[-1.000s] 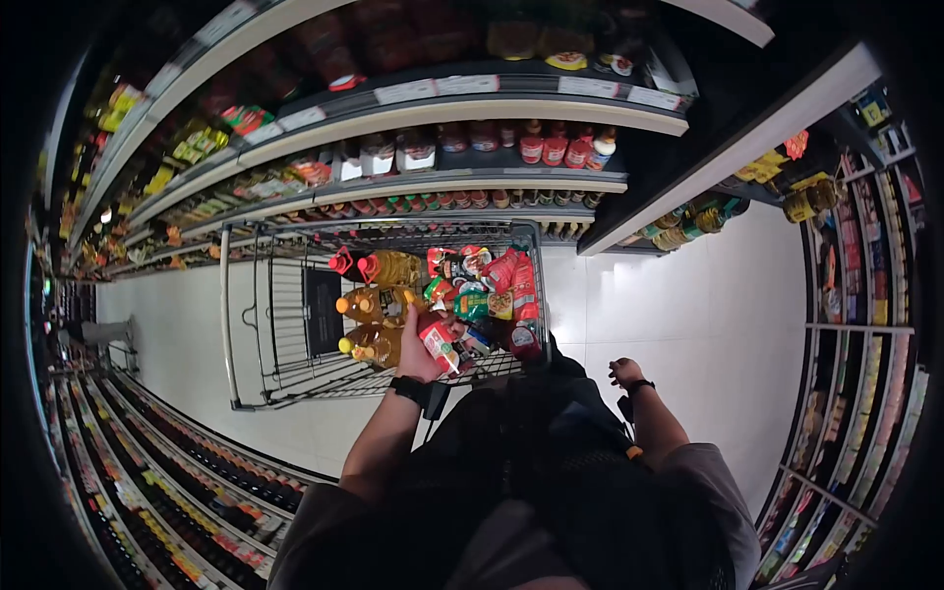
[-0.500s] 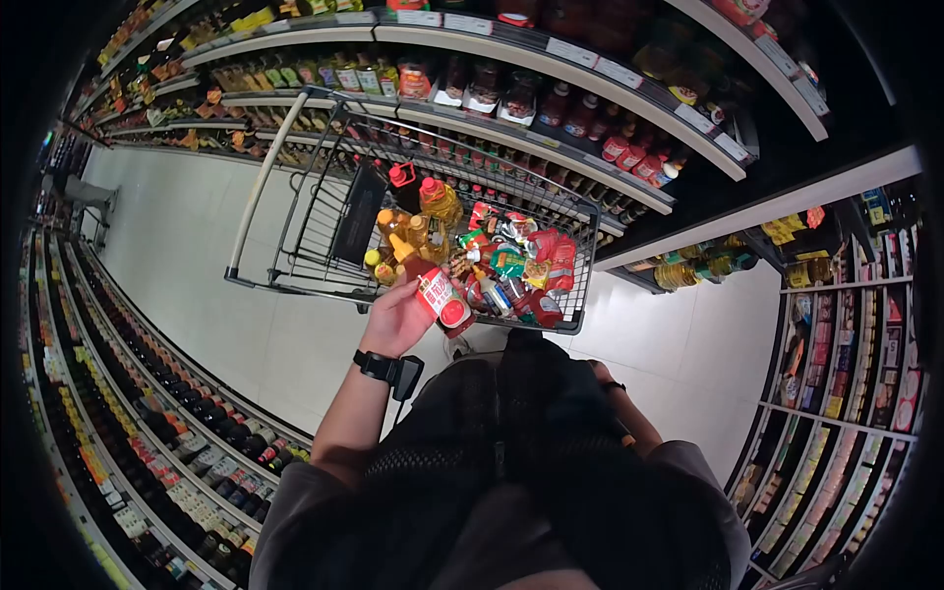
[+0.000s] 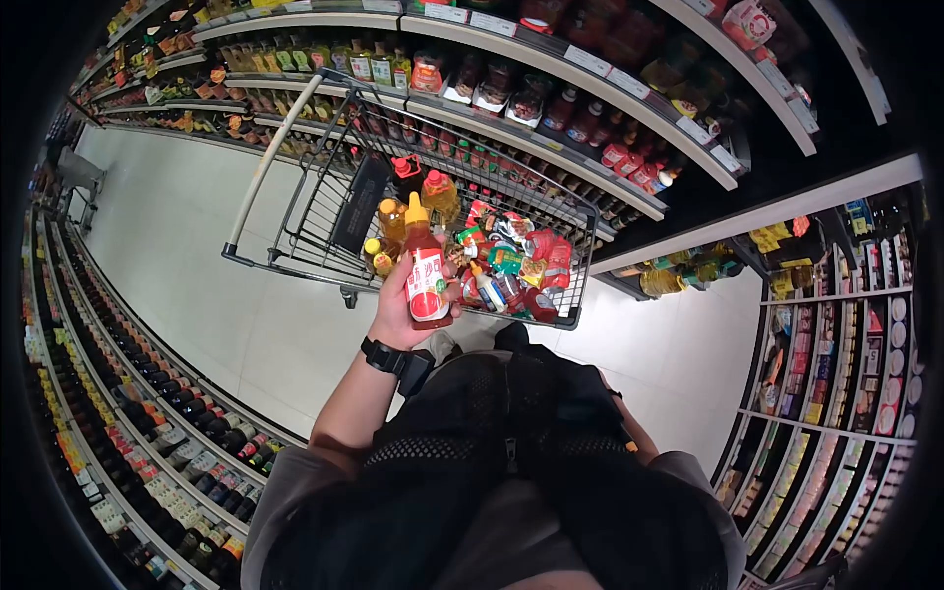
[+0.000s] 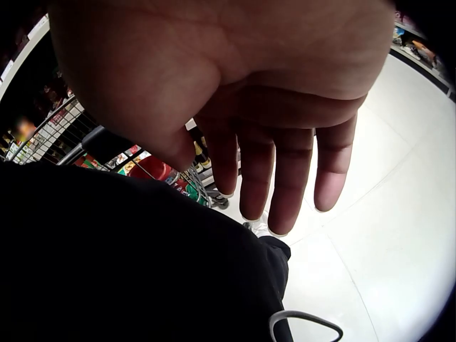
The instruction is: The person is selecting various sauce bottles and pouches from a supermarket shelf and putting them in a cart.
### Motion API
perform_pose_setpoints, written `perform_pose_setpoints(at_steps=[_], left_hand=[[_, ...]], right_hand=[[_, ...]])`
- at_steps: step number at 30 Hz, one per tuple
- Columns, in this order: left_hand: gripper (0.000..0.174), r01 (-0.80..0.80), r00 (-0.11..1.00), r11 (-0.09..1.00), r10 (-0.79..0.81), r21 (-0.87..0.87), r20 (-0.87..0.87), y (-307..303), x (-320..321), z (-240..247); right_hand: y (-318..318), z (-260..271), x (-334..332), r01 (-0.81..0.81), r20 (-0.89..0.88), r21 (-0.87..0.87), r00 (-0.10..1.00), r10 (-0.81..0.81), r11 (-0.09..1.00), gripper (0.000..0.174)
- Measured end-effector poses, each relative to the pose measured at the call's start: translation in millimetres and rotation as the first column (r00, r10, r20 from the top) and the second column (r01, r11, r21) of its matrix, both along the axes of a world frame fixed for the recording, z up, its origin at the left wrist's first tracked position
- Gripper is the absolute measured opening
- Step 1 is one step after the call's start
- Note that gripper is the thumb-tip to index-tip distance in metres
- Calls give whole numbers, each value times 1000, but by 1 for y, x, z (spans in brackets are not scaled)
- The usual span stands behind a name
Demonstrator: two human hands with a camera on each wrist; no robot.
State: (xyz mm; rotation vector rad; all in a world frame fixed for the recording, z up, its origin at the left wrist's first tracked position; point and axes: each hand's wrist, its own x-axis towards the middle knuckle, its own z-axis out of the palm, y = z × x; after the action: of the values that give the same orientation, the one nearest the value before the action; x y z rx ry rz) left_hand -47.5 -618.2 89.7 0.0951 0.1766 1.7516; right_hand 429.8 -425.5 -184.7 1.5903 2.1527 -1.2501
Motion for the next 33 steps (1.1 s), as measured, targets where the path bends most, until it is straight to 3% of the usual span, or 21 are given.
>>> perform_pose_setpoints(at_steps=[2, 8, 12, 14, 16, 18, 20, 22, 24, 26, 27, 28, 30, 31, 33], left_hand=[[53, -15, 998, 999, 12, -50, -61, 3, 4, 11], [52, 4, 991, 1000, -3, 9, -134, 22, 17, 29], [52, -8, 964, 999, 21, 49, -266, 41, 34, 46], [51, -38, 907, 999, 39, 10, -420, 54, 42, 56], [49, 18, 885, 998, 11, 58, -465, 71, 49, 59], [47, -79, 787, 994, 12, -81, -617, 96, 63, 70], [45, -60, 783, 991, -30, -124, -621, 123, 86, 90], [46, -25, 722, 988, -89, -155, -686, 155, 114, 98], [55, 107, 673, 993, -109, -49, -731, 181, 149, 94], [62, 337, 659, 938, -296, -80, -691, 201, 174, 88], [66, 335, 713, 936, -328, -110, -620, 216, 189, 77], [66, 339, 710, 933, -338, -121, -618, 229, 198, 67], [63, 235, 713, 937, -348, -260, -609, 237, 200, 54], [59, 131, 649, 940, -322, -315, -690, 228, 200, 52], [56, 90, 625, 917, -355, -388, -695, 206, 192, 35]], right_hand=[[-9, 1, 8, 66, -49, -35, 997, -68, 997, 39], [-3, 11, 18, 228, -217, -131, 943, -252, 965, 37], [24, 18, 32, 306, -327, -199, 875, -358, 931, 36], [35, 28, 40, 333, -375, -244, 834, -406, 911, 35], [76, 74, 22, 508, -451, -507, 532, -717, 696, 31], [119, 146, -6, 462, -595, -454, 479, -646, 761, 25], [151, 215, -33, 332, -715, -404, 467, -520, 853, 31], [158, 278, -63, 67, -800, -449, 415, -434, 891, 36], [153, 318, -86, -206, -866, -424, 376, -329, 882, 44], [142, 328, -98, -338, -882, -453, 305, -359, 825, 50], [145, 320, -96, -292, -858, -506, 264, -440, 812, 47], [158, 306, -88, -213, -848, -460, 392, -357, 862, 43], [169, 283, -68, -237, -729, -649, 467, -501, 723, 36], [167, 262, -57, -168, -657, -723, 469, -591, 670, 35], [165, 215, -26, -67, -529, -824, 449, -720, 563, 30]])
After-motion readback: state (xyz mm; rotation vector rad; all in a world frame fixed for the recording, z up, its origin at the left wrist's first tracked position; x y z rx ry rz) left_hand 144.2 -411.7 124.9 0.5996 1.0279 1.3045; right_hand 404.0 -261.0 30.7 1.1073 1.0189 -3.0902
